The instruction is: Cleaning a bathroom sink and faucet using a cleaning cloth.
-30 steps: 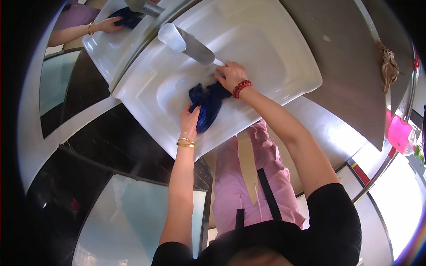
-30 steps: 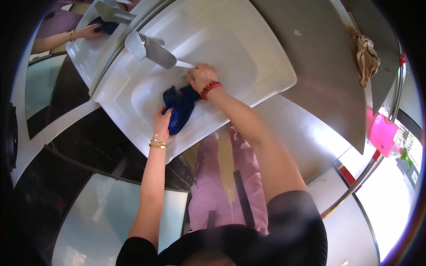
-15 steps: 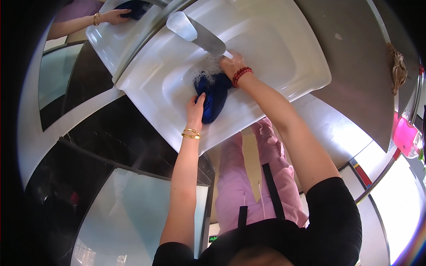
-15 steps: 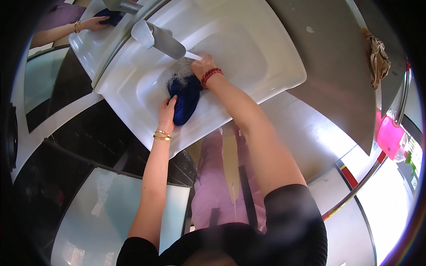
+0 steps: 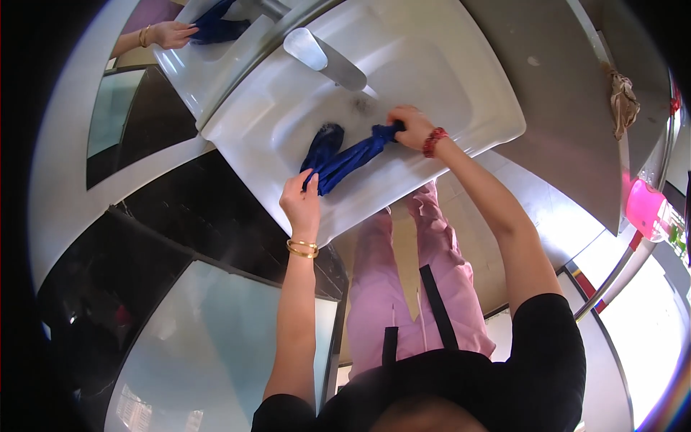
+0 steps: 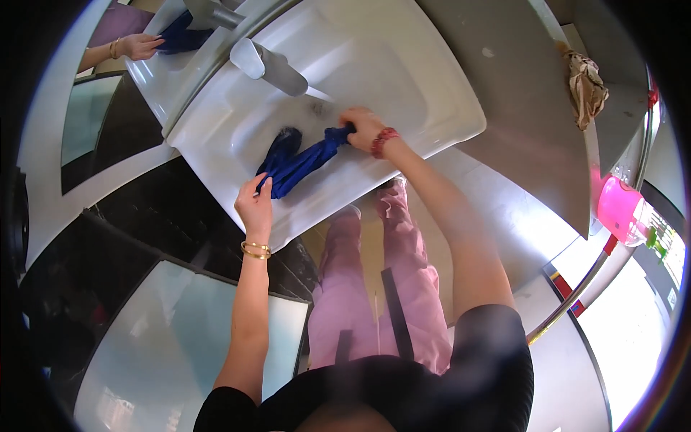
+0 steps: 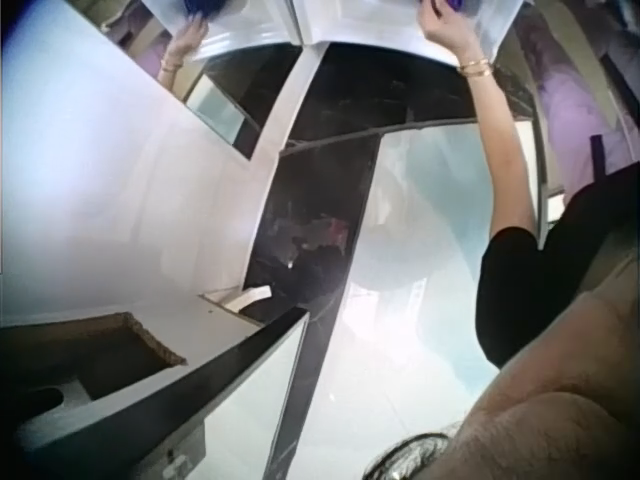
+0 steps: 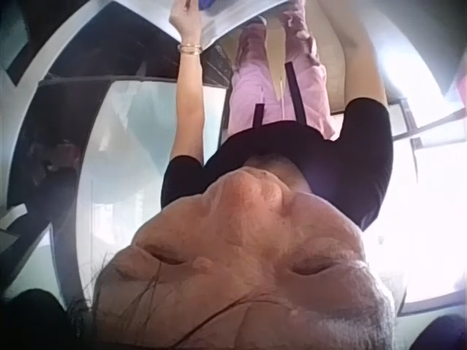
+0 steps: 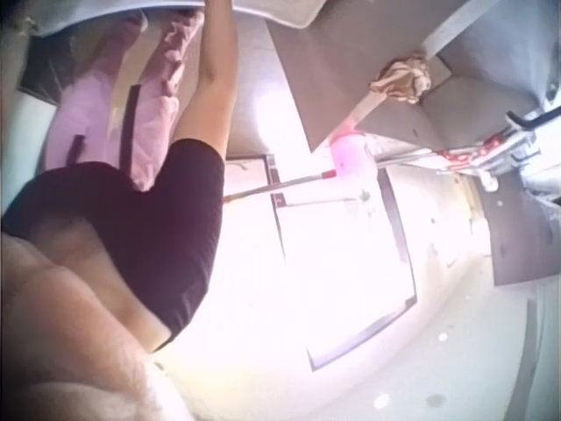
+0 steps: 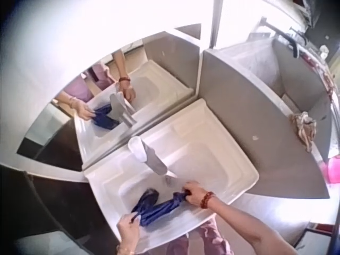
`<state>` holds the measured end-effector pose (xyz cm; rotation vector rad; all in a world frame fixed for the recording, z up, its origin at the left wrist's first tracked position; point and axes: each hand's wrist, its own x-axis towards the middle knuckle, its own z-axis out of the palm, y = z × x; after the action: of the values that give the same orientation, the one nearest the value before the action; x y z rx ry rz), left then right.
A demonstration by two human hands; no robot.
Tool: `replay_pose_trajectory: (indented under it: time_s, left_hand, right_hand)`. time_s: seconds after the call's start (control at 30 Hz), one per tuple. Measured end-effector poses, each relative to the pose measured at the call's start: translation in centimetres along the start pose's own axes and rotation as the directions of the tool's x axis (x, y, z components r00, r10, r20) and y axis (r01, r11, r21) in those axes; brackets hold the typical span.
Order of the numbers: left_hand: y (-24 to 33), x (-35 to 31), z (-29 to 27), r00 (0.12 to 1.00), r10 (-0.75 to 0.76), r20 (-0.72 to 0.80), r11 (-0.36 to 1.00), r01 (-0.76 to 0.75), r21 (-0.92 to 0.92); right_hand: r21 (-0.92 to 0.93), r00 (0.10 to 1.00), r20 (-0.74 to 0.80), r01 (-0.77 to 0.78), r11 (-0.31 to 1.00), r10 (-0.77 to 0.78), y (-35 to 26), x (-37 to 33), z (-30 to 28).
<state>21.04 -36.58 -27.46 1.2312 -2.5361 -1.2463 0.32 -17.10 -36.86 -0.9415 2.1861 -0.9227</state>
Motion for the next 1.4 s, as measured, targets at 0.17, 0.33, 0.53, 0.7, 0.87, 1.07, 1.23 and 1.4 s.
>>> replay_pose_trajectory:
  time_s: [0.17,0.33,0.53,0.7,0.87,1.07,1.23,1.4]
  left_hand:
    - [1.8,-1.8,-1.2,0.932,0.283,-0.226,0.957,-0.258,0.133]
    - [1.7,-1.3,-0.6,0.935,0.278,-0.218,0.961,-0.270,0.066]
    - [3.9,0.4,7.9,0.877,0.479,0.042,0.878,-0.479,-0.009]
    - [7.3,1.3,12.0,0.891,0.452,-0.035,0.892,-0.452,0.000]
    - [9.1,0.2,10.0,0.817,0.544,-0.193,0.823,-0.564,-0.065]
    - [10.3,0.0,8.9,0.885,0.271,-0.379,0.866,-0.396,-0.305]
    - [5.9,0.3,9.3,0.870,-0.113,-0.479,0.751,-0.241,-0.614]
    - [5.8,-3.1,1.9,0.819,0.323,-0.473,0.942,-0.327,0.077]
  right_hand:
    - [0.360,0.996,-0.085,0.004,0.933,0.028,0.7,-2.2,-4.2]
    - [0.605,0.997,-0.074,0.025,0.796,0.025,-2.2,-2.7,-6.9]
    - [0.381,0.994,-0.108,0.037,0.924,0.005,-5.7,-1.6,-7.4]
    - [0.418,0.991,-0.130,0.069,0.906,-0.016,-9.6,-2.1,-8.0]
    - [0.586,0.993,-0.121,0.085,0.806,-0.017,-13.7,-3.7,-11.8]
    - [0.496,0.943,-0.174,0.333,0.802,-0.283,-19.5,-5.6,-13.8]
    - [0.517,0.907,-0.189,0.418,0.747,-0.377,-21.6,-6.4,-14.6]
    - [0.693,0.982,-0.160,0.186,0.697,-0.103,-17.0,-7.3,-16.6]
